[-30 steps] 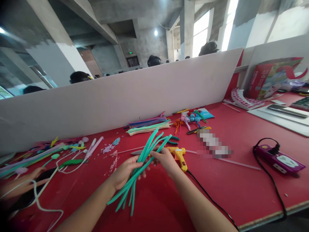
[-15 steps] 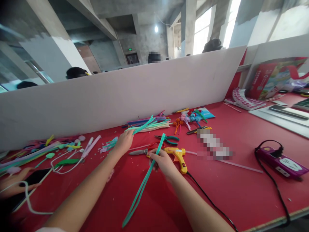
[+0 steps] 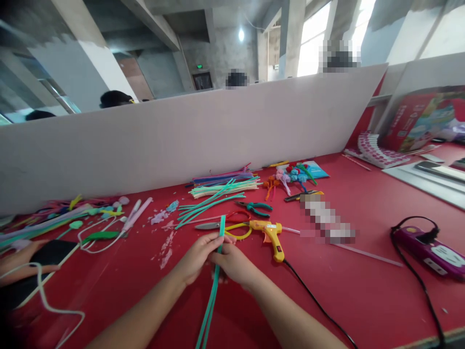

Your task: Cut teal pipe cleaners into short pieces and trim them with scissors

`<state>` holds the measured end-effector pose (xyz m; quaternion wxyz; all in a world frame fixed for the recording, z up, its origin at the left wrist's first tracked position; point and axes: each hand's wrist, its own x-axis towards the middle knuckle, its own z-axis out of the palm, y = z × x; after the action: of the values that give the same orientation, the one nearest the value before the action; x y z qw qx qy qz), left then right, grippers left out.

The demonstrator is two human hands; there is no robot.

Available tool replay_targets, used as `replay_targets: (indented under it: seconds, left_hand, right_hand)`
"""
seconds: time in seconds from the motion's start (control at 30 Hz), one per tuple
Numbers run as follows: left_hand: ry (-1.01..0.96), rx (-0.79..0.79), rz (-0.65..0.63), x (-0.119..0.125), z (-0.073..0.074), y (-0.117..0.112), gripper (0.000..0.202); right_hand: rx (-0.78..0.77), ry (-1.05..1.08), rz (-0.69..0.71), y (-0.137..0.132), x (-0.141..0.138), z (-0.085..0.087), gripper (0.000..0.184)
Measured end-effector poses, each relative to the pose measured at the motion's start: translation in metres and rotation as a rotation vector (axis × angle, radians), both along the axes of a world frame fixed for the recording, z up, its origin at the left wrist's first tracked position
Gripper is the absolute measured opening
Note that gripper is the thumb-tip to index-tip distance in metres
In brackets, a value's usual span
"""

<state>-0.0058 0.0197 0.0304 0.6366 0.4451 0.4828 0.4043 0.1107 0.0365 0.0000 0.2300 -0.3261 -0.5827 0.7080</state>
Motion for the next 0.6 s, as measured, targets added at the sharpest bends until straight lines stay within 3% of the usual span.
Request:
replay_targets:
  seconds: [0.1,0.23,0.4,0.6]
  left_hand:
    - [-0.079,0.02,0.193,-0.016,-0.008,0.001,0.02]
    - [-0.053,-0.011,0.267,-0.039,-0.025,-0.003,0.017]
    - [-0.026,-0.017,0.198,-0.045,-0.046,-0.015,0.021]
    - [-0.038,0.034,0.131,-0.045,-0.048,-0.017,0.022]
  right_hand:
    - [0.075,-0.041,0.041,-0.001,-0.001,0.0,0.03]
    - [0.233,-0.102,0.014,0.004,0.001,-0.002,0.032]
    - [0.479,-0.24,-0.118,0.009,-0.001,-0.016,0.017]
    - [0.746,-0.415,-0.238,0.012,0.0,-0.022,0.03]
